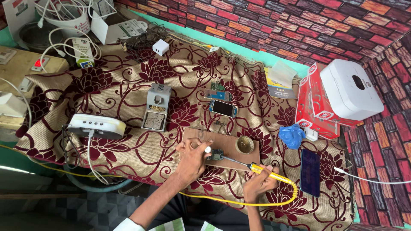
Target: The person uses a soldering iron and solder wire to attach components to a small circuit board. They repeatedly apply heat and solder to specific points on the board while holding it steady with the other hand.
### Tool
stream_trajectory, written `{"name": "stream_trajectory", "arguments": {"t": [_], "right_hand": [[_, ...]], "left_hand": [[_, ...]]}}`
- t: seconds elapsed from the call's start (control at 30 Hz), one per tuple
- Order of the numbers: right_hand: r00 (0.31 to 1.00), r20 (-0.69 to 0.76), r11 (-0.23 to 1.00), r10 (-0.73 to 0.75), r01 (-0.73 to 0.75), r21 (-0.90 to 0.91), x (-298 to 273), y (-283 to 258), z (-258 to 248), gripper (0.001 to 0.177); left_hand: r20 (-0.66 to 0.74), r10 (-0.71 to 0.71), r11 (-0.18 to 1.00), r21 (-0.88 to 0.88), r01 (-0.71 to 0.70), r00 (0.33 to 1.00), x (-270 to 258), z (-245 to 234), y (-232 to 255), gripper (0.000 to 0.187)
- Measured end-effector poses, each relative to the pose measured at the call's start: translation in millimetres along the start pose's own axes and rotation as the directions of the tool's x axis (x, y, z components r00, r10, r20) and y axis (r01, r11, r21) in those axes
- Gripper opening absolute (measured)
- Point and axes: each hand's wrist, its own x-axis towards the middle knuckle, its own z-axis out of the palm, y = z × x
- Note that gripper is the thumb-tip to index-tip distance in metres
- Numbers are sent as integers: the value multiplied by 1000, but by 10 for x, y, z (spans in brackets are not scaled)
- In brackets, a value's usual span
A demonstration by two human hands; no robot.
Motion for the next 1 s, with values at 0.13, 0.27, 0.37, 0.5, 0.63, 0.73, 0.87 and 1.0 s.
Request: {"name": "stream_trajectory", "arguments": {"t": [0.13, 0.27, 0.37, 0.5, 0.63, 0.73, 0.87, 1.0], "right_hand": [[994, -58, 994, 90, -93, -52, -28, -138, 63, 30], [975, -127, 983, 182, -180, 33, -91, -199, 48, 25], [975, -123, 982, 185, -178, 69, -175, -241, 24, 27], [976, -128, 984, 178, -180, -5, -233, -289, 7, 29], [983, -103, 988, 150, -153, -25, -138, -348, 53, 30], [980, -98, 983, 175, -180, -43, -119, -403, 90, 28], [996, -31, 992, 80, -83, -96, -83, -422, 141, 29], [999, -4, 997, -32, 32, -68, 18, -395, 80, 29]], "left_hand": [[-7, -32, 999, -23, 32, 999, 12, -14, -14, 33], [-86, -20, 1000, -22, 18, 996, -34, 10, -57, 43], [-77, -33, 998, -61, 29, 996, -55, 63, -115, 42], [-66, -17, 999, -47, 14, 998, -92, 189, -212, 41], [-88, -22, 986, -165, 7, 996, -75, 225, -238, 39], [-156, 35, 999, -30, -40, 987, -86, 165, -184, 42], [-124, 6, 998, -59, -14, 992, -32, 39, -93, 43], [-133, 28, 997, -66, -37, 991, -15, -55, -17, 46]]}}
